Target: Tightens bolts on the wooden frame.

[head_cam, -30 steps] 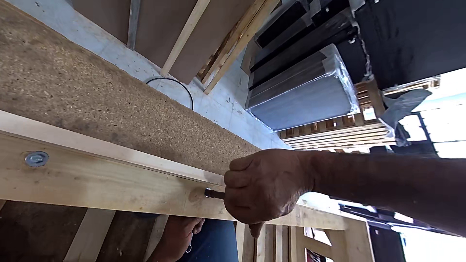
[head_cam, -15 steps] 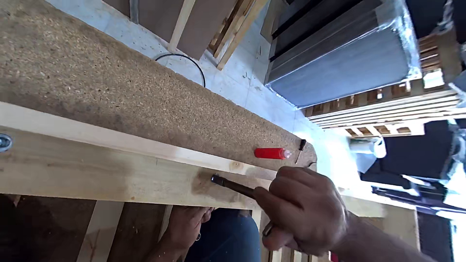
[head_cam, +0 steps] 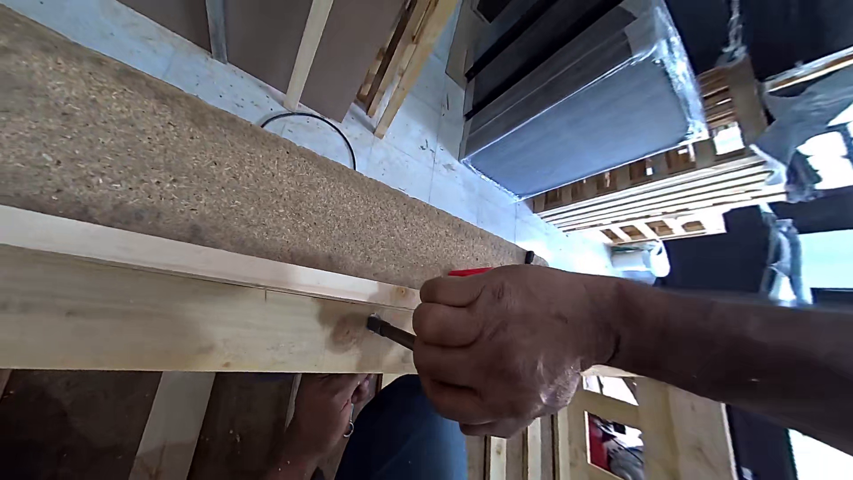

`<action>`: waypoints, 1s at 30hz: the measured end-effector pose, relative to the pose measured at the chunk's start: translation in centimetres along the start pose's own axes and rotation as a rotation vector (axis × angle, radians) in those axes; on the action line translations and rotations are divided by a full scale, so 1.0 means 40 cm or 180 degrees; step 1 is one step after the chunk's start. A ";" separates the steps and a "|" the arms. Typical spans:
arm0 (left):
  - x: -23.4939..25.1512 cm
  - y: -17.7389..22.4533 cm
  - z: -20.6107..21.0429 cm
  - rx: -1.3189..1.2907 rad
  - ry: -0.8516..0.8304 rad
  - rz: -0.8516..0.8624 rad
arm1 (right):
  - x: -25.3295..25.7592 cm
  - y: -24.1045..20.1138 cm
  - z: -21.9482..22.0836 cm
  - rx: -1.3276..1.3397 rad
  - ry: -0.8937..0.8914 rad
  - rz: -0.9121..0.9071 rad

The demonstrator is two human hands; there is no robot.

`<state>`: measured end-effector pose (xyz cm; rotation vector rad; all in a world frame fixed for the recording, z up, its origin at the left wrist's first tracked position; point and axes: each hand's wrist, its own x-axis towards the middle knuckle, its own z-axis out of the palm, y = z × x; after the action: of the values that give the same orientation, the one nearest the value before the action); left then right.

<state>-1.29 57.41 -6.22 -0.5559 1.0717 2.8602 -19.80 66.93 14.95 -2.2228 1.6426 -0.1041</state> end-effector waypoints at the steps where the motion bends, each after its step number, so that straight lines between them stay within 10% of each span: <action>1: 0.001 0.000 -0.001 -0.0054 0.0013 -0.0078 | -0.002 0.005 -0.005 0.0020 -0.0081 -0.0046; 17: -0.005 -0.001 0.017 -0.0274 0.0219 -0.0164 | 0.004 0.051 0.006 -0.0179 -0.0003 -0.0140; 30: -0.006 -0.022 0.016 0.0054 0.0146 0.0404 | -0.023 -0.042 0.078 -0.0714 0.0878 0.0943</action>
<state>-1.12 58.50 -6.23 -0.5754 1.1783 2.9563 -17.71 68.98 12.75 -2.1673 2.2134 -0.1601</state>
